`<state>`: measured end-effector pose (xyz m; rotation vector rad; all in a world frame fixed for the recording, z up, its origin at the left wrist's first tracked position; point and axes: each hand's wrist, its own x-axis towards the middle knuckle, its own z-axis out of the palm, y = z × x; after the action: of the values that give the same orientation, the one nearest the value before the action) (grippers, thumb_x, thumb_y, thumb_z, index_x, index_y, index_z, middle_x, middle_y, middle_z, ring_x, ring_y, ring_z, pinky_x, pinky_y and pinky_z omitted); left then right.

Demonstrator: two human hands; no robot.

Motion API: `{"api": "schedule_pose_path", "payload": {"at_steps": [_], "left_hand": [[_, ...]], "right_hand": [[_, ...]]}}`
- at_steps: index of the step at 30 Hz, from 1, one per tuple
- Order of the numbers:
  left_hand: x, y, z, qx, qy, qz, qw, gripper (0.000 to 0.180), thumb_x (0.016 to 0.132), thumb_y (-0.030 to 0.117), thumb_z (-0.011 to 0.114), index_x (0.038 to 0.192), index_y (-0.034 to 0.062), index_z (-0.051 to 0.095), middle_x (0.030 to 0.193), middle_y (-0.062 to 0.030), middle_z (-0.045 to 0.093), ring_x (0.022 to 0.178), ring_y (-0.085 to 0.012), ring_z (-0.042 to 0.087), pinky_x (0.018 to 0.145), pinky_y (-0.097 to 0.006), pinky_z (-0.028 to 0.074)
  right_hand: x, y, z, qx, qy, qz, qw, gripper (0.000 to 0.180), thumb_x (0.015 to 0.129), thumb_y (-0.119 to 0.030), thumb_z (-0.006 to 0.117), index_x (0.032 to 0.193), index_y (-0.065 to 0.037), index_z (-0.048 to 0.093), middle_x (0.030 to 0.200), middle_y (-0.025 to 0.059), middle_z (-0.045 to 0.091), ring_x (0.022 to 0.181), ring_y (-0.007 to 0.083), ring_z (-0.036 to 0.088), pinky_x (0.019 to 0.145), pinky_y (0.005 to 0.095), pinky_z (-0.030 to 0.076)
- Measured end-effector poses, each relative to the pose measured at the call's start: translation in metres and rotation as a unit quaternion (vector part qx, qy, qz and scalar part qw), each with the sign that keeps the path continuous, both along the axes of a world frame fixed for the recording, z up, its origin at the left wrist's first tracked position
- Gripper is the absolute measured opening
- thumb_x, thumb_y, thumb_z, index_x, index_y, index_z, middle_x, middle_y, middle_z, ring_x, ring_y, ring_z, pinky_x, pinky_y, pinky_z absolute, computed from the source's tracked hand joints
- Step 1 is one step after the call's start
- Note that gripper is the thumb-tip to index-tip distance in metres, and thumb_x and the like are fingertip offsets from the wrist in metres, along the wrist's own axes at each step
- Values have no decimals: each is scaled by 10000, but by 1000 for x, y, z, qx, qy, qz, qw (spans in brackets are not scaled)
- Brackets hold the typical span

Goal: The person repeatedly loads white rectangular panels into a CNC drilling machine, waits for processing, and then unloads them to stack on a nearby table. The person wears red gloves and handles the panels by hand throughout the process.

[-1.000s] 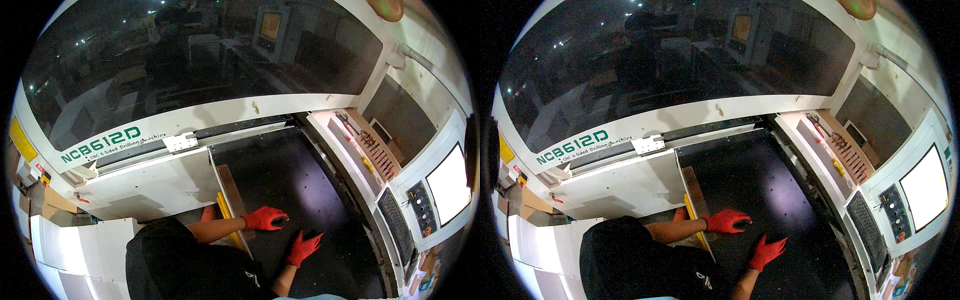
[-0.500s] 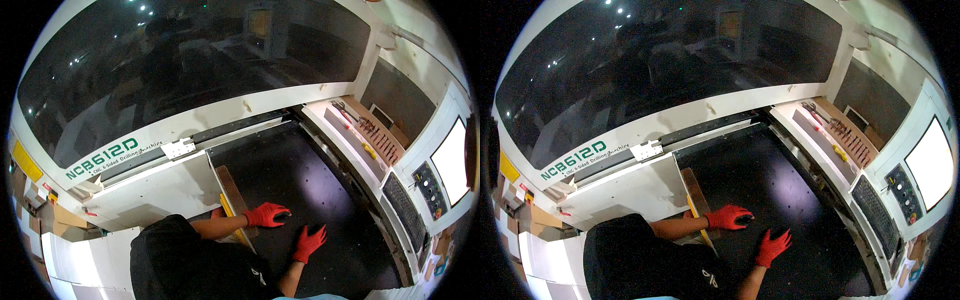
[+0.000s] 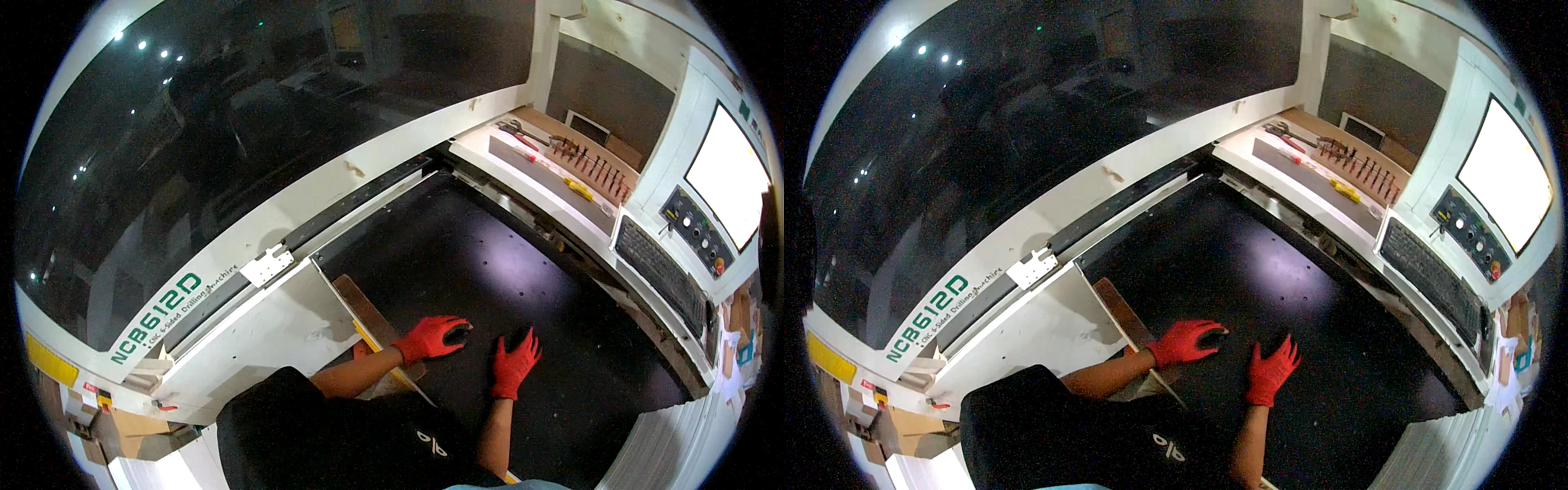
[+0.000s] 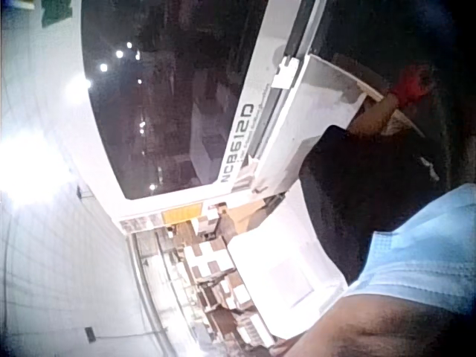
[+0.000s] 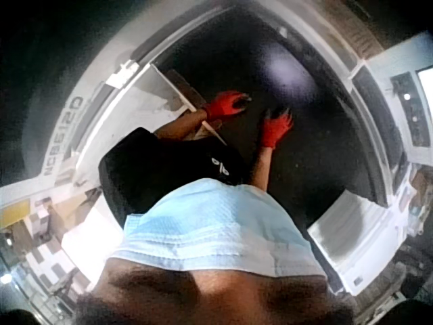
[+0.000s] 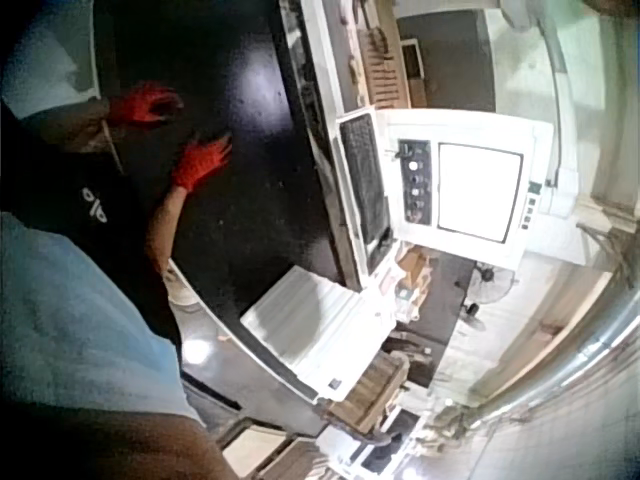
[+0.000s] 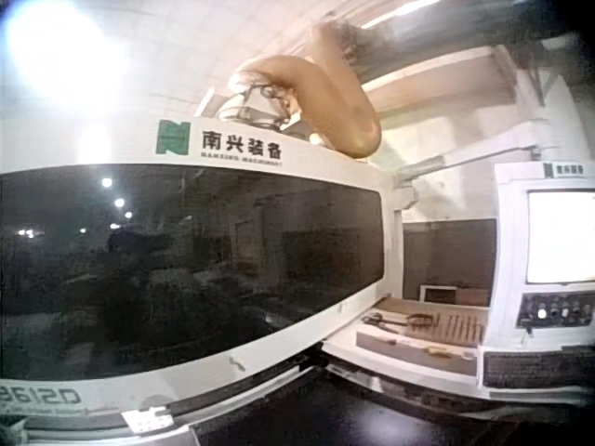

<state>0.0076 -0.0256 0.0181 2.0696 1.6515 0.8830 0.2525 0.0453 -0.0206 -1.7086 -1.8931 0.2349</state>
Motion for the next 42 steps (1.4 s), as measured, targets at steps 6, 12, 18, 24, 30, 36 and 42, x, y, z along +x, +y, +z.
{"api": "schedule_pose_path", "payload": {"at_steps": [6,12,18,24,30,36,42], "left_hand": [[-8,3,-7,16,-10,-27,999,562,872,357,792,1363,140,631,1335,-135,665,1206,-353,649,1011,-466,530],[-8,-1,-2,21,-20,-13,999,555,868,345,793,1358,138,634,1339,-138,662,1215,-355,645,1016,-464,528],[-10,2,-10,11,-2,-18,1000,563,866,365,792,1360,147,631,1346,-145,658,1219,-359,642,1021,-473,525],[-11,2,-22,21,-19,-33,999,639,880,396,776,1425,124,581,1365,-159,644,1205,-378,635,1018,-487,519],[-9,-3,-20,25,-8,-23,999,649,889,409,768,1439,125,571,1376,-176,633,1215,-374,628,1022,-482,515],[-14,-1,-40,72,-4,-18,997,630,896,399,760,1433,129,570,1369,-173,637,1237,-376,618,1036,-481,507],[-13,-6,-30,6,2,2,1000,628,889,405,763,1430,148,575,1390,-152,631,1244,-360,620,1034,-482,510]], "right_hand": [[-2,-2,-2,10,-5,14,1000,875,886,-440,758,1539,26,408,1530,177,525,1466,381,408,1271,559,186],[-3,1,-4,0,-16,13,1000,840,907,-423,743,1556,-7,410,1552,183,512,1477,369,409,1274,535,188],[-4,1,1,13,-11,31,999,844,905,-420,741,1561,-9,406,1553,197,510,1474,373,414,1268,545,205],[0,-2,-6,9,-42,14,999,816,907,-416,739,1549,-13,436,1561,176,510,1469,368,419,1257,546,221],[-2,-3,-3,-9,-88,18,996,782,929,-453,704,1541,-32,462,1560,129,521,1456,355,430,1246,541,240],[-9,0,-4,-11,-77,30,997,765,917,-456,705,1518,-38,484,1552,137,523,1452,365,430,1240,550,247],[-4,2,-16,7,-76,39,996,744,903,-438,718,1494,-39,507,1527,186,528,1455,371,425,1238,560,246]]}}
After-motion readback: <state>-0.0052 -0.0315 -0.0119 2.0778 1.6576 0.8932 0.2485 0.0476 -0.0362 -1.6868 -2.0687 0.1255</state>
